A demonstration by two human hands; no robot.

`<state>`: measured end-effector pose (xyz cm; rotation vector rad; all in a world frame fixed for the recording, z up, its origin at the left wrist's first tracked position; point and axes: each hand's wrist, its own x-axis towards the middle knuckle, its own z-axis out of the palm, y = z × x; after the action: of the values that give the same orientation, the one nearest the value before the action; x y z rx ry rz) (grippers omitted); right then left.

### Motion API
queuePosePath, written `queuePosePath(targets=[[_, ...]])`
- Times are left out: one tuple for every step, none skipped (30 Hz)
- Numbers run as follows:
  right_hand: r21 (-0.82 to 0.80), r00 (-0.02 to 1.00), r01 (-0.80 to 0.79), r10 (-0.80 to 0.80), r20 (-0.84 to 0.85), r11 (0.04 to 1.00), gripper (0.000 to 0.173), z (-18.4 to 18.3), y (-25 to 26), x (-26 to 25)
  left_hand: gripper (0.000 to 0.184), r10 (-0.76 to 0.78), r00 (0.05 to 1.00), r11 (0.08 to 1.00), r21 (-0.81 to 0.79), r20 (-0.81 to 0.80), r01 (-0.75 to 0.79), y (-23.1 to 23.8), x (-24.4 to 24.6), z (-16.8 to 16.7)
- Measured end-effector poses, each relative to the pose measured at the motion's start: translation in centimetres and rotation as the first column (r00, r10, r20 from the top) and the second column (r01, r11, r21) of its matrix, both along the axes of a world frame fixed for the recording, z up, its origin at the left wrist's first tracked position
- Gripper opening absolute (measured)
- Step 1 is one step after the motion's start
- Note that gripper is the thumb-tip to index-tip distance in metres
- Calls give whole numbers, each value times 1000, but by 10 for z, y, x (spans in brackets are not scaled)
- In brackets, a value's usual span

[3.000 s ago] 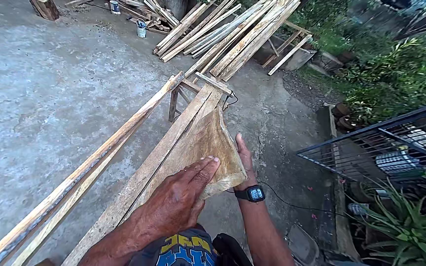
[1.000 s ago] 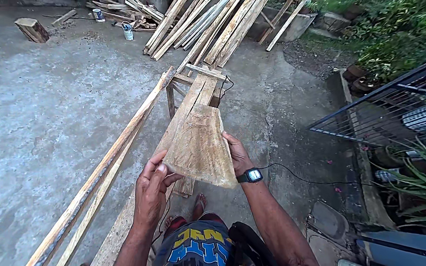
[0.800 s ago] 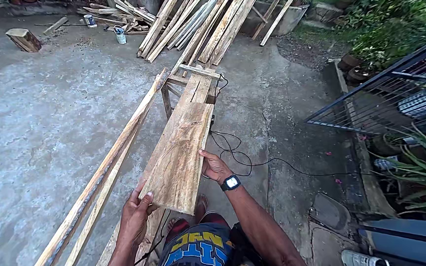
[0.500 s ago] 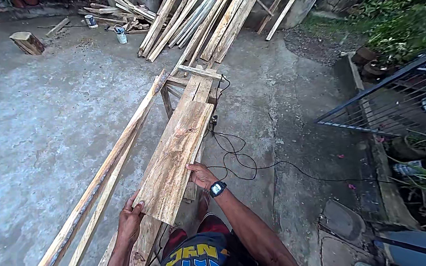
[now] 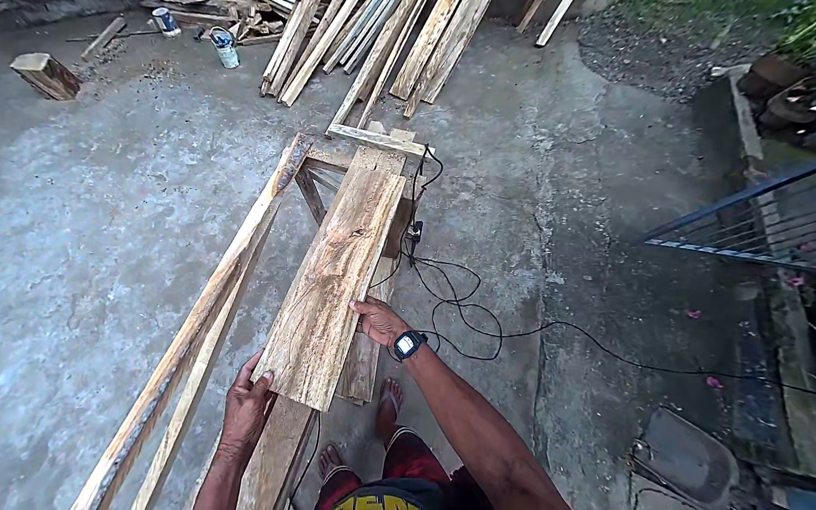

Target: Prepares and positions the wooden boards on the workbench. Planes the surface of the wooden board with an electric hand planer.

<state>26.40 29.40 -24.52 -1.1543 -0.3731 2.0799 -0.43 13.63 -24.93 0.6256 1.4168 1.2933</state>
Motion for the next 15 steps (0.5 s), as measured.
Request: queuePosePath(targets=[[-4, 1000, 3, -3, 18, 1000, 36, 1, 10, 2, 49, -6, 1000, 1000, 0, -20, 6, 10, 1, -1], [-10, 999, -2, 3, 52, 1000, 35, 2, 18, 3, 49, -14, 999, 1000, -4, -37, 14, 20, 2, -2], [-15, 995, -18, 20, 96, 1000, 34, 3, 27, 6, 49, -20, 999, 1000, -6, -48, 20, 29, 4, -3], [-18, 989, -40, 42, 143, 999, 35, 5, 36, 9, 49, -23, 998, 1000, -9, -53, 23, 39, 6, -5], [-19, 979, -62, 64, 192, 998, 35, 6, 46, 13, 48, -26, 998, 1000, -17, -54, 25, 51, 10, -7], [-22, 967, -78, 81, 242, 997, 35, 6, 57, 16, 48, -29, 998, 999, -26, -56, 27, 62, 15, -9], [-28, 955, -89, 94, 283, 996, 36, 6, 68, 20, 47, -36, 998, 999, -40, -60, 34, 74, 20, -10], [-36, 945, -93, 100, 313, 995, 37, 4, 79, 23, 47, -44, 996, 997, -58, -73, 40, 85, 25, -12], [-49, 936, -95, 106, 334, 994, 37, 1, 87, 26, 47, -49, 994, 996, -78, -100, 41, 94, 27, -16], [-60, 931, -95, 110, 349, 994, 37, -1, 92, 27, 47, -53, 992, 995, -90, -117, 43, 98, 28, -22], [-67, 930, -89, 107, 353, 994, 37, -4, 94, 25, 47, -60, 989, 994, -96, -132, 47, 99, 26, -27], [-68, 931, -80, 99, 350, 994, 38, -6, 92, 23, 48, -74, 986, 994, -96, -152, 59, 97, 23, -30], [-63, 933, -70, 88, 350, 996, 38, -9, 89, 21, 48, -95, 979, 992, -93, -181, 79, 96, 21, -33], [-56, 930, -67, 83, 358, 996, 37, -10, 87, 21, 48, -119, 971, 991, -86, -208, 103, 96, 19, -34], [-51, 923, -76, 90, 373, 996, 36, -10, 87, 21, 48, -133, 964, 990, -79, -229, 118, 95, 18, -35]])
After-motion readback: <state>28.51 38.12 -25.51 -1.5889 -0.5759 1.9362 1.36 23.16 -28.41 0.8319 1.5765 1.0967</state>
